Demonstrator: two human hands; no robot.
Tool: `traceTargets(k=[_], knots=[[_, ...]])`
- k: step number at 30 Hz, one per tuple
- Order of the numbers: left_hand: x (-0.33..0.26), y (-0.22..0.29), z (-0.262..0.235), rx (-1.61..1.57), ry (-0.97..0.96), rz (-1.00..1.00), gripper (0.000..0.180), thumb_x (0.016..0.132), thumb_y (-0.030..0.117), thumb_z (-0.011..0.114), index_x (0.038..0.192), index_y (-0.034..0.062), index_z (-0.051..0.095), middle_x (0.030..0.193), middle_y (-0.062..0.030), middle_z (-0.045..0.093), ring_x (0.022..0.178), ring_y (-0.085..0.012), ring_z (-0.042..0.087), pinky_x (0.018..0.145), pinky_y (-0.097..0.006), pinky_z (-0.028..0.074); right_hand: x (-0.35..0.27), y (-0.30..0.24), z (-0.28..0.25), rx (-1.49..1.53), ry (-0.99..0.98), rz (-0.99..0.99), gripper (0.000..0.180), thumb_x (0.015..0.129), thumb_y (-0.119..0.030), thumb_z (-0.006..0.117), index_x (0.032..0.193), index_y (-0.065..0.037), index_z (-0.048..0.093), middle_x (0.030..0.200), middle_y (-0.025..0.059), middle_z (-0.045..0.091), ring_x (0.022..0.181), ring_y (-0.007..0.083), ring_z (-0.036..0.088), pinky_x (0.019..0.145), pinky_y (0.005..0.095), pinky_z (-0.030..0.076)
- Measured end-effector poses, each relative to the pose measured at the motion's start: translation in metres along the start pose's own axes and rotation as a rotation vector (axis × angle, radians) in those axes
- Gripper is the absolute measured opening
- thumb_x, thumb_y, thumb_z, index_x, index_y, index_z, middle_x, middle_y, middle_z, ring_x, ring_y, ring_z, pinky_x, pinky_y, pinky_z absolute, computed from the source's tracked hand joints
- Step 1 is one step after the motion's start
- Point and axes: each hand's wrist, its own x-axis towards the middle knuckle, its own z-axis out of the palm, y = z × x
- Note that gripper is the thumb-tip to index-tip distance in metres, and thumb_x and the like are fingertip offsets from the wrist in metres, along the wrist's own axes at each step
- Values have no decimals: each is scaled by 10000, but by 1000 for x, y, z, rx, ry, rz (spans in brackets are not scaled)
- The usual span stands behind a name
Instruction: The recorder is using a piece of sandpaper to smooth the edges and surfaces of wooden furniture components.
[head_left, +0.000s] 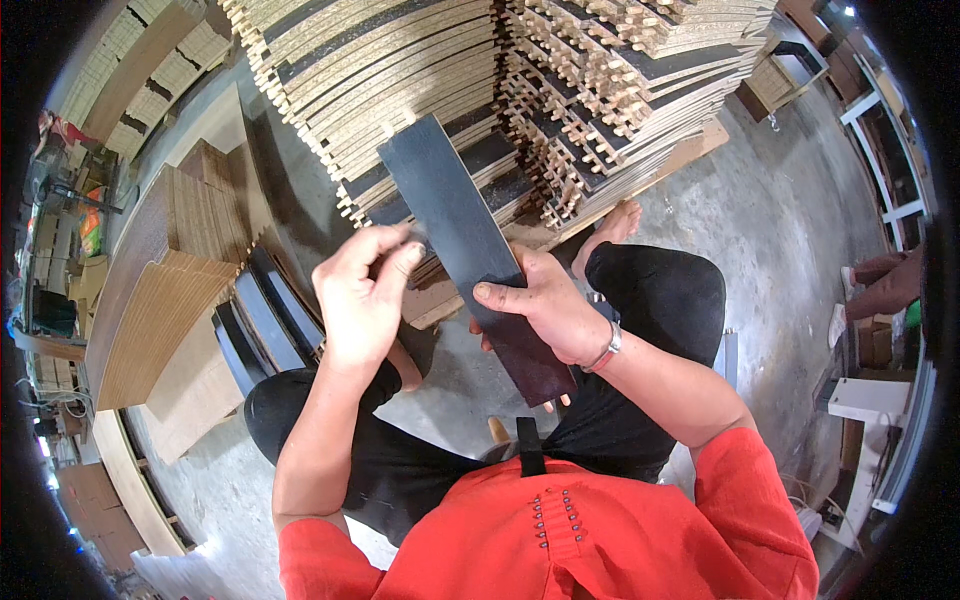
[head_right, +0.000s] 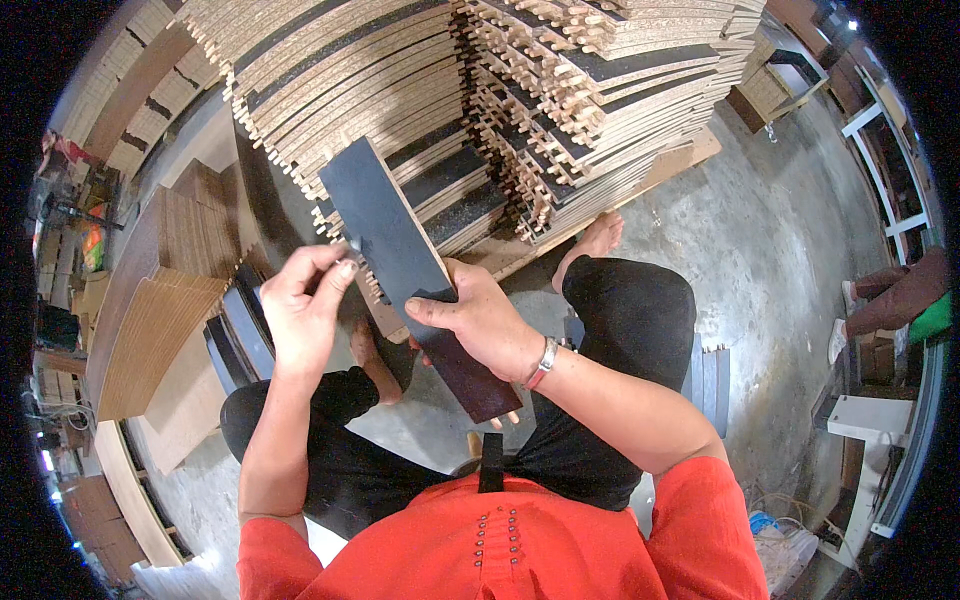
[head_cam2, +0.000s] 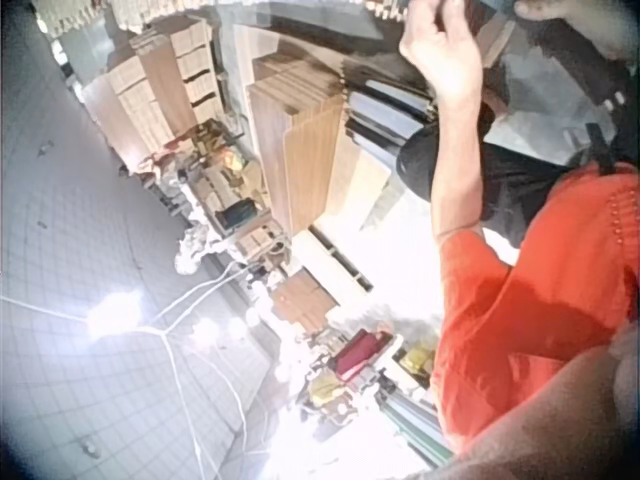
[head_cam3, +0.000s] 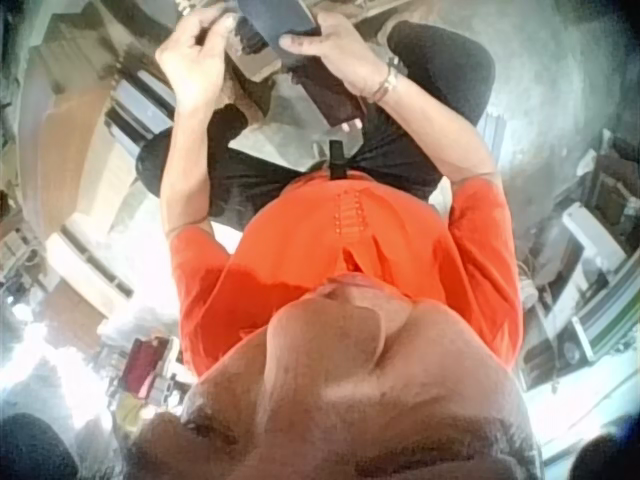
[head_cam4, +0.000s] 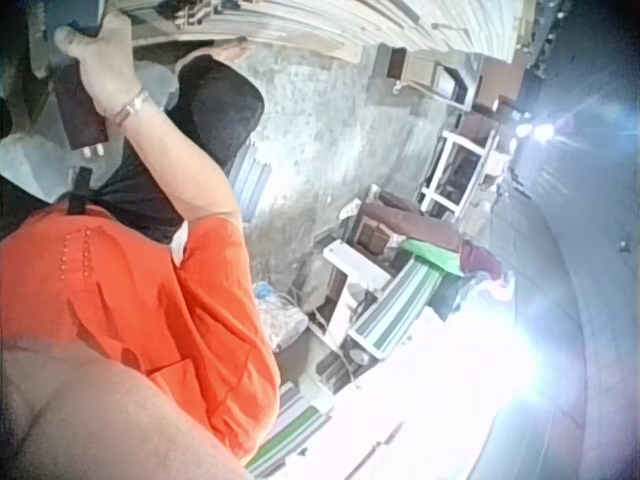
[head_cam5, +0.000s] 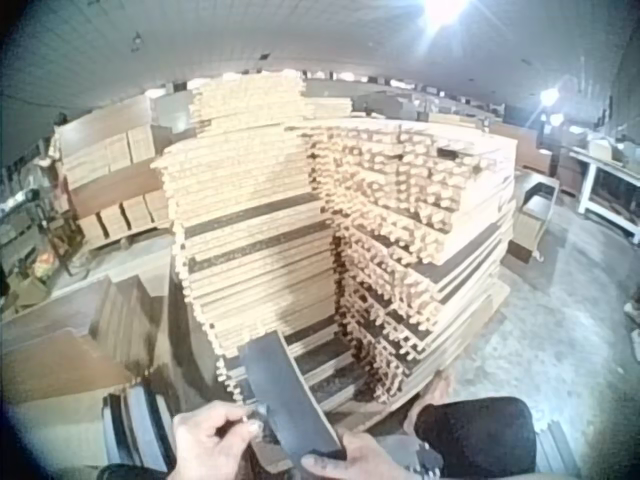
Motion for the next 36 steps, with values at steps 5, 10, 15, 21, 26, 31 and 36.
traceTargets(k=[5,10,15,21,26,31,36], knots=[[1,-14,1,-90,116,-38,216,800,57,708,997,15,630,737,9,583,626,-40,438,571,-208,405,3,-5,-2,185,2,116,383,910,-348,598,1050,-4,507,802,119,613,666,208,646,558,342,543],[-7,-10,17,-252,-90,-183,293,812,60,701,1067,-26,586,812,18,542,714,-54,474,645,-209,408,12,-10,-5,239,58,80,414,958,-427,475,1002,-23,557,817,114,643,665,210,646,590,327,539],[-32,-1,51,-377,-401,-350,298,823,44,669,1087,-46,566,929,-14,576,795,-58,517,703,-214,448,22,-8,-9,274,432,-117,409,976,-420,434,1007,-37,572,860,85,654,720,171,647,643,343,540],[-53,0,48,-344,-602,-484,259,791,-1,663,1038,-37,594,805,34,555,718,-27,474,658,-192,414,16,-20,-21,367,442,-110,381,997,-379,375,955,-33,526,718,140,623,557,232,614,527,342,524],[-46,-8,42,-609,-604,-556,288,749,-15,687,1029,-29,618,798,26,575,711,-53,515,637,-190,401,13,-25,-21,327,480,-211,369,1000,-363,373,938,-32,522,698,151,628,547,235,612,504,335,515],[-43,8,44,-760,-560,-708,293,739,-28,707,1012,-72,613,824,-26,603,734,-64,530,619,-189,380,17,-24,-26,344,435,-176,372,992,-374,383,960,-32,527,718,164,637,566,254,626,517,344,519],[-34,0,31,-674,-684,-671,297,780,31,699,1033,-85,598,871,-62,631,771,-85,569,634,-194,414,18,-23,-24,330,405,-160,391,1005,-376,344,945,-34,521,713,156,636,551,238,615,507,340,515]])
